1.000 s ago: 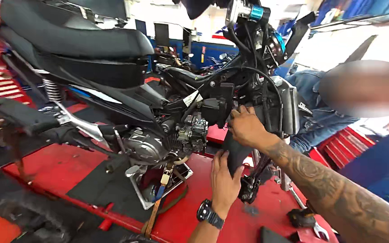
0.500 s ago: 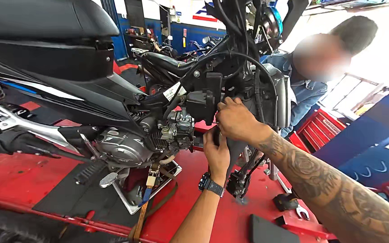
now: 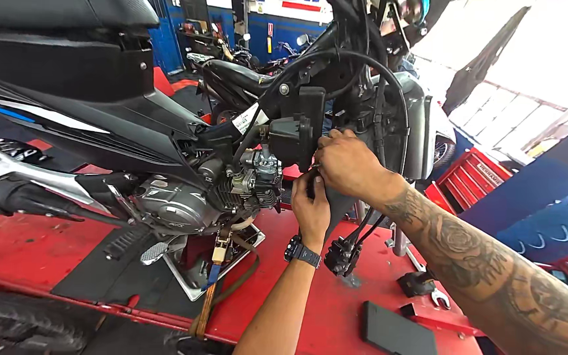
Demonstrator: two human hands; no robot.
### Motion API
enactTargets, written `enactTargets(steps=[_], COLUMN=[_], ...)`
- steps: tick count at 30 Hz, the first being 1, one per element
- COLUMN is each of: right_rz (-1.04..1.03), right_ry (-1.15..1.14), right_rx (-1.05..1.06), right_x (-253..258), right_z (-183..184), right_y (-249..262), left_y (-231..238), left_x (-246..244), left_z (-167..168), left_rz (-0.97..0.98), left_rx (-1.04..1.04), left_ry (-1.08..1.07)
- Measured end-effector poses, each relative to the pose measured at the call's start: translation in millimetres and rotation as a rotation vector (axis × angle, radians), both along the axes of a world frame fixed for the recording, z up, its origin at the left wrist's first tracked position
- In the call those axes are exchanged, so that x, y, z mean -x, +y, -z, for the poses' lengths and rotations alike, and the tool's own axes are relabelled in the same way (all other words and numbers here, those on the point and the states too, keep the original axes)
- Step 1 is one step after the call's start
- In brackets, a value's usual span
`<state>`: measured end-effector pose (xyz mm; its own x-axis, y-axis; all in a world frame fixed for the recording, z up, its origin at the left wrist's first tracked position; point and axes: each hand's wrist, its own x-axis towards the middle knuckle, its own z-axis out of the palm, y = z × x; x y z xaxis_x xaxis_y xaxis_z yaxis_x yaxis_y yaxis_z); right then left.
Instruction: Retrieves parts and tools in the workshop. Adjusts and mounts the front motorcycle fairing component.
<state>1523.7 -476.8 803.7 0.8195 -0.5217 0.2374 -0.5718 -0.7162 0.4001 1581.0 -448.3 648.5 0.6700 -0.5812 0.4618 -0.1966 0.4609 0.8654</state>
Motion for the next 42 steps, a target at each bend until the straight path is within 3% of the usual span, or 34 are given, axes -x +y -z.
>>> enactTargets(steps=[8,13,20,31,34,37,42], right_rz=[0.092,0.155,0.261,0.286,0.253,0.258,0.225], right_ry=[-0.090,-0.028,0.016,-0.006,0.013,0.043,0.089], right_rx=[-0.104,-0.122,-0.163,-0.179,-0.167,-0.179,-0.197], right_x=[12.7,1.0,-16.3,-15.6,-13.5,-15.1,-14.9], right_z=[-11.6,-8.4,-13.0,-6.3,-3.0,-6.0,-10.5], right_y=[5.2,6.8,8.4,15.6,13.3,13.9,7.3], left_y=[-13.4,-26.8,-43.9,-58.3,-48.3,-22.0,6.9], left_x=[-14.1,-24.6,-36.0,-38.5,-29.1,-7.2,18.5], left_z=[8.3,20.9,31.7,39.5,33.8,16.8,-16.3], left_rz=[-0.044,-0.142,-0.195,-0.191,-0.200,-0.154,0.282], left_rx=[0.096,0.177,0.117,0.112,0.080,0.137,0.259], left_ry=[-0.125,-0.234,-0.363,-0.354,-0.250,0.009,0.656])
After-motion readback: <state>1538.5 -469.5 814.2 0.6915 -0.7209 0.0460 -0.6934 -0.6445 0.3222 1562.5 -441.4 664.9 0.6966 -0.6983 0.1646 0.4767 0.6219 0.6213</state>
